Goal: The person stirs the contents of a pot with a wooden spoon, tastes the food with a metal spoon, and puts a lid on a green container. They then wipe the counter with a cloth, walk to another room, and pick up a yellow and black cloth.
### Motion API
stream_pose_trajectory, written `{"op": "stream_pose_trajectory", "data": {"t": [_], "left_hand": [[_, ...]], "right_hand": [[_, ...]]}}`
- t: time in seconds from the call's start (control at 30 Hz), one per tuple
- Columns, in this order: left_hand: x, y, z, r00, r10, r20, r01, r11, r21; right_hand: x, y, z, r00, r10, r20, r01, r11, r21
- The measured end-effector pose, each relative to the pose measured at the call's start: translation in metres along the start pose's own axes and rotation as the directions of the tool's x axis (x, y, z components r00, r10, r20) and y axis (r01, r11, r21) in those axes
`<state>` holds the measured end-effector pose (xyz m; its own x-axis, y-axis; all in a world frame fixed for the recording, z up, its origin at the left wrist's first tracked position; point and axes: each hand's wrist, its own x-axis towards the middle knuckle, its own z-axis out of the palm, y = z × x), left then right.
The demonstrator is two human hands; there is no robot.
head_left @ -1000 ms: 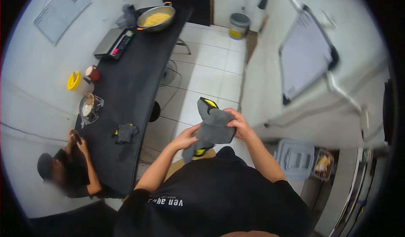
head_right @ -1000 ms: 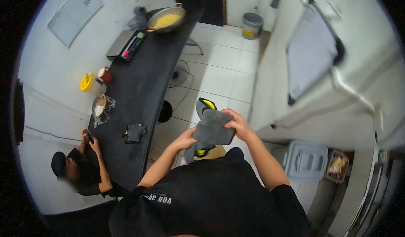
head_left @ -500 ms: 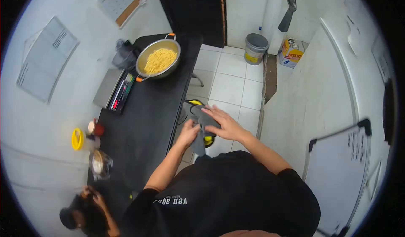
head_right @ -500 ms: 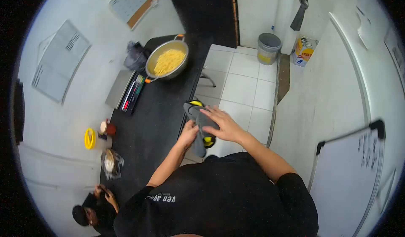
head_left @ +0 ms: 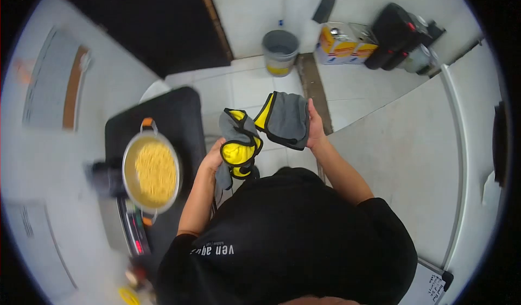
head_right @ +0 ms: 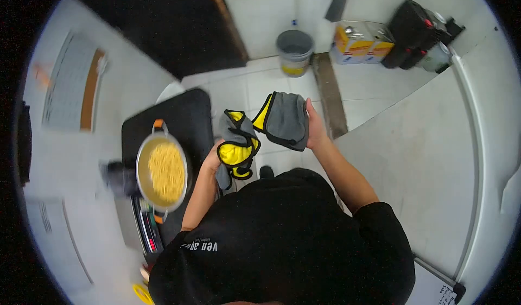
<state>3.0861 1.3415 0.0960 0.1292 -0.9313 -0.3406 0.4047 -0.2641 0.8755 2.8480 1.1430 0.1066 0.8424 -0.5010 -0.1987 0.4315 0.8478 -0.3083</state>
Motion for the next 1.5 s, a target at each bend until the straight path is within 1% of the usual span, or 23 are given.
{"op": "stream_pose_trajectory", "data": {"t": [0.13, 0.2, 0.23, 0.4, 0.47, 0.5, 0.53, 0.63, 0.67, 0.73, 0.77, 0.8, 0.87, 0.9, 0.93, 1.0, 1.03, 1.07, 1.17, 1.23, 1.3, 1.33, 1.5], "left_hand": [[0.133, 0.037, -0.007, 0.975, -0.125, 0.184, 0.130, 0.991, -0.018], [0.198, 0.043, -0.007, 0.937, -0.174, 0.303, 0.191, 0.981, -0.029], [0.225, 0.053, 0.004, 0.915, -0.195, 0.352, 0.212, 0.977, -0.009], [0.378, 0.100, 0.052, 0.912, -0.233, 0.337, 0.267, 0.962, -0.057], [0.435, 0.126, 0.086, 0.903, -0.254, 0.347, 0.292, 0.955, -0.060], [0.462, 0.139, 0.104, 0.897, -0.262, 0.356, 0.305, 0.950, -0.068], [0.489, 0.151, 0.123, 0.892, -0.265, 0.365, 0.317, 0.944, -0.088], [0.552, 0.188, 0.166, 0.880, -0.282, 0.382, 0.384, 0.896, -0.223], [0.576, 0.200, 0.183, 0.869, -0.291, 0.400, 0.415, 0.869, -0.271], [0.625, 0.222, 0.225, 0.834, -0.325, 0.446, 0.498, 0.792, -0.354], [0.650, 0.230, 0.251, 0.810, -0.344, 0.476, 0.542, 0.749, -0.381], [0.674, 0.241, 0.280, 0.783, -0.363, 0.505, 0.582, 0.714, -0.390], [0.712, 0.259, 0.351, 0.718, -0.404, 0.567, 0.666, 0.635, -0.391], [0.733, 0.273, 0.389, 0.670, -0.429, 0.606, 0.717, 0.587, -0.377], [0.753, 0.287, 0.428, 0.623, -0.446, 0.642, 0.758, 0.546, -0.356], [0.789, 0.309, 0.502, 0.518, -0.488, 0.702, 0.834, 0.471, -0.288], [0.802, 0.316, 0.537, 0.465, -0.515, 0.720, 0.862, 0.450, -0.235], [0.817, 0.314, 0.567, 0.417, -0.531, 0.738, 0.874, 0.457, -0.165], [0.851, 0.287, 0.657, 0.288, -0.576, 0.765, 0.840, 0.536, 0.087], [0.864, 0.260, 0.718, 0.221, -0.597, 0.772, 0.760, 0.601, 0.247], [0.870, 0.231, 0.781, 0.169, -0.616, 0.769, 0.654, 0.654, 0.380], [0.874, 0.218, 0.812, 0.146, -0.620, 0.771, 0.604, 0.673, 0.427], [0.924, 0.183, 0.941, 0.113, -0.643, 0.757, 0.430, 0.719, 0.546]], "right_hand": [[0.049, -0.079, -0.019, 0.977, -0.207, 0.042, 0.203, 0.976, 0.073], [0.075, -0.125, -0.043, 0.934, -0.357, -0.007, 0.356, 0.932, -0.067], [0.086, -0.153, -0.051, 0.932, -0.346, -0.104, 0.333, 0.935, -0.126], [0.170, -0.314, -0.066, 0.884, -0.456, -0.099, 0.447, 0.889, -0.101], [0.185, -0.386, -0.061, 0.939, -0.323, -0.120, 0.325, 0.946, -0.002], [0.195, -0.415, -0.053, 0.887, -0.437, -0.151, 0.404, 0.891, -0.208], [0.205, -0.444, -0.052, 0.871, -0.464, -0.158, 0.429, 0.878, -0.214], [0.242, -0.496, -0.033, 0.950, -0.279, -0.144, 0.099, 0.702, -0.705], [0.247, -0.510, -0.015, 0.968, -0.217, -0.123, 0.016, 0.546, -0.838], [0.254, -0.550, 0.028, 0.951, 0.175, -0.257, -0.287, 0.179, -0.941], [0.259, -0.565, 0.019, 0.952, 0.150, -0.268, -0.293, 0.176, -0.940], [0.263, -0.577, 0.005, 0.993, 0.091, -0.074, -0.096, 0.258, -0.961], [0.243, -0.610, -0.019, 0.951, -0.073, 0.300, 0.306, 0.351, -0.885], [0.237, -0.637, -0.022, 0.957, -0.169, 0.238, 0.290, 0.618, -0.730], [0.223, -0.670, -0.022, 0.960, -0.186, 0.208, 0.279, 0.607, -0.744], [0.188, -0.724, -0.022, 0.929, -0.371, 0.004, 0.338, 0.842, -0.420], [0.167, -0.751, -0.027, 0.922, -0.387, -0.031, 0.356, 0.875, -0.328], [0.150, -0.763, -0.059, 0.852, -0.519, -0.068, 0.312, 0.608, -0.730], [0.085, -0.810, -0.046, 0.714, -0.659, -0.235, 0.367, 0.638, -0.677], [0.055, -0.826, -0.077, 0.486, -0.873, -0.042, 0.415, 0.273, -0.868], [0.023, -0.836, -0.123, 0.556, -0.778, -0.291, 0.575, 0.613, -0.541], [0.014, -0.846, -0.154, 0.496, -0.824, -0.276, 0.671, 0.565, -0.481], [-0.066, -0.959, -0.203, 0.445, -0.746, -0.496, 0.830, 0.552, -0.085]]}}
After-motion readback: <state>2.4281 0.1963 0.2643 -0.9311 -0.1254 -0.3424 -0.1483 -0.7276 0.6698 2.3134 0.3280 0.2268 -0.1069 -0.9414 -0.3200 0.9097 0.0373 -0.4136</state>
